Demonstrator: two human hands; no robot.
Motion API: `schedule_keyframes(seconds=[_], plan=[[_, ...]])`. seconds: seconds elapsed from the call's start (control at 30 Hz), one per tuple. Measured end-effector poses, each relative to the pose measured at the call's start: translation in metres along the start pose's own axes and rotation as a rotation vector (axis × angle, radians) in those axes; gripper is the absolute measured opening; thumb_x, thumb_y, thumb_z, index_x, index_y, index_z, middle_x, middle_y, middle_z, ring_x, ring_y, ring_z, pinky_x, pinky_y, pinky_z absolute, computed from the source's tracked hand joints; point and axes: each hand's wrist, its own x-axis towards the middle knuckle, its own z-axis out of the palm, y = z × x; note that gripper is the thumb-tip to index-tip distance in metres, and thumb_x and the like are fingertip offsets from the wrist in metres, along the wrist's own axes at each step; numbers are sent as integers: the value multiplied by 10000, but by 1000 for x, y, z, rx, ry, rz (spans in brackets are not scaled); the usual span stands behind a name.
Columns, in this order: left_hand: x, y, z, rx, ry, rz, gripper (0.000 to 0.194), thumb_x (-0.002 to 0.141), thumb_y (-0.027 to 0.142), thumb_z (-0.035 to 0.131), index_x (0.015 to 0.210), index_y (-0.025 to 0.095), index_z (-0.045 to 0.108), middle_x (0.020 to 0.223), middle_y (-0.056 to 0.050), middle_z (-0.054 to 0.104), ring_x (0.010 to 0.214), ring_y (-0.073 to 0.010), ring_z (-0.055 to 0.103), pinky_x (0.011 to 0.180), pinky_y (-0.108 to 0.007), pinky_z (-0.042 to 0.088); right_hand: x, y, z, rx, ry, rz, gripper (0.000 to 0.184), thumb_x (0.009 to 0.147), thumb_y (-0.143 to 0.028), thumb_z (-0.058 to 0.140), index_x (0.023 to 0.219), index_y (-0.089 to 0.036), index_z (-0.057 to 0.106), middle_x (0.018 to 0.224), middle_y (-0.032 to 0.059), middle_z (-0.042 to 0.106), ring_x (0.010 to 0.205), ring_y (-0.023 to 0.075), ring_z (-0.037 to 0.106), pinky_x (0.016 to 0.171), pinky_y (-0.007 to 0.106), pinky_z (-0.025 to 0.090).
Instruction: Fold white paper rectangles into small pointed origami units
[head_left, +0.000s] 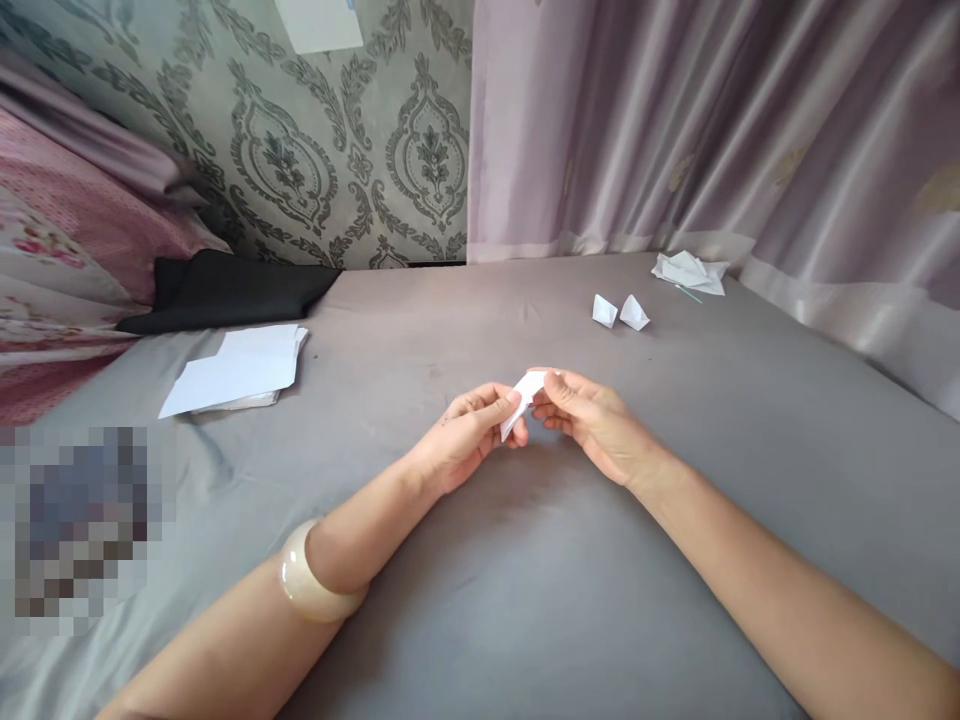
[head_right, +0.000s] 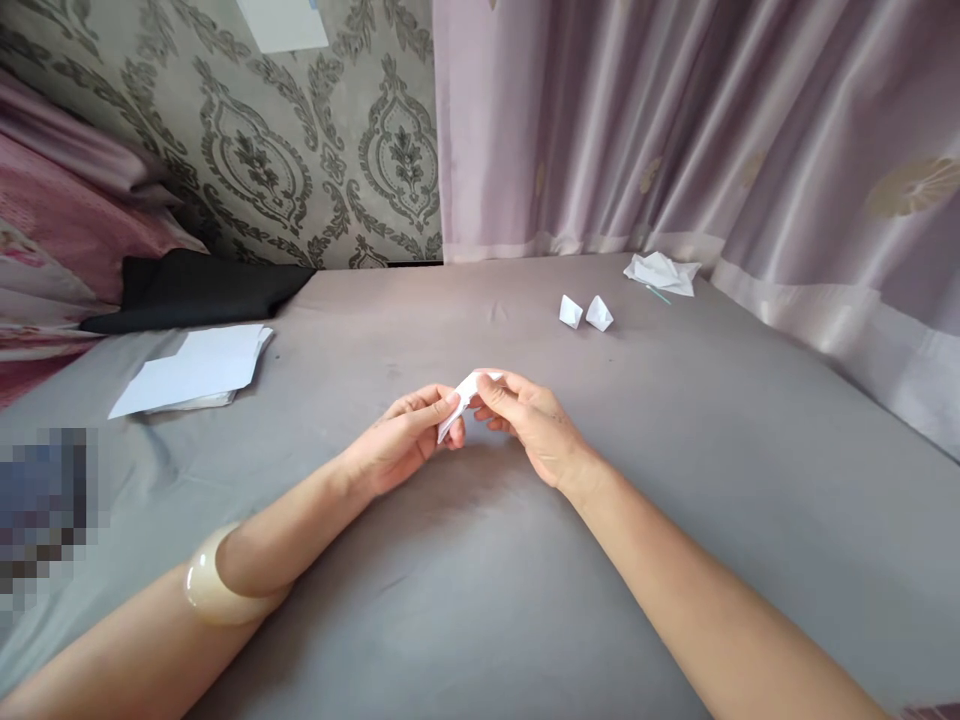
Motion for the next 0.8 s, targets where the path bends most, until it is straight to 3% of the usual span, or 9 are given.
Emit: schedule_keyframes(seconds=[0.13,0.23,0.33,0.43,0.53,0.6,0.7,0.8], plan=[[4,-4,1,-188,34,-18,187,838,360,642,837,179,594,763,-5,634,721,-98,600,713,-230,465,-2,1,4,-22,-22,-31,430,752,-482,689,1110,-242,683,1021,61,679,957,197,590,829,351,461],[6,-5,0,-229,41,-32,184,869,358,600,838,177,604,773,-14,632,724,-100,602,707,-229,472,-3,1,8,-53,-61,-97,408,769,-432,684,1131,-245,681,921,36,673,916,180,585,886,374,449],[5,-6,0,-174,-7,-51,240,900,385,546,862,160,624,754,-34,627,716,-113,601,696,-242,473,-5,3,11,-95,-105,-159,346,816,-429,633,1088,-225,699,749,2,631,732,147,567,807,363,476],[2,-9,3,-50,-8,-56,318,902,439,527,889,140,636,801,-60,635,738,-127,600,701,-260,470,-5,6,13,-178,-49,-196,314,834,-438,604,1026,-218,719,837,31,666,746,156,584,769,357,483],[1,-11,7,133,134,-35,314,854,436,600,930,133,623,891,-78,644,804,-140,600,729,-274,470,-4,9,12,-287,45,-226,300,818,-445,626,991,-220,725,1009,62,683,910,200,614,830,366,478],[1,-10,10,222,238,35,276,817,367,655,961,137,601,958,-85,648,873,-154,605,755,-279,472,-3,12,12,-318,70,-224,305,811,-449,639,1003,-225,718,1020,63,694,935,211,628,834,367,484],[1,-7,11,184,237,154,255,761,229,680,983,141,590,1052,-95,650,965,-176,604,807,-293,479,-2,14,12,-310,68,-198,315,804,-442,655,1029,-228,702,999,58,716,902,207,655,819,360,497],[0,-3,9,82,187,154,244,761,235,669,978,140,612,1064,-100,654,981,-194,606,802,-302,494,-3,13,14,-299,64,-178,328,793,-452,669,1027,-224,693,989,57,722,891,203,664,821,356,502]])
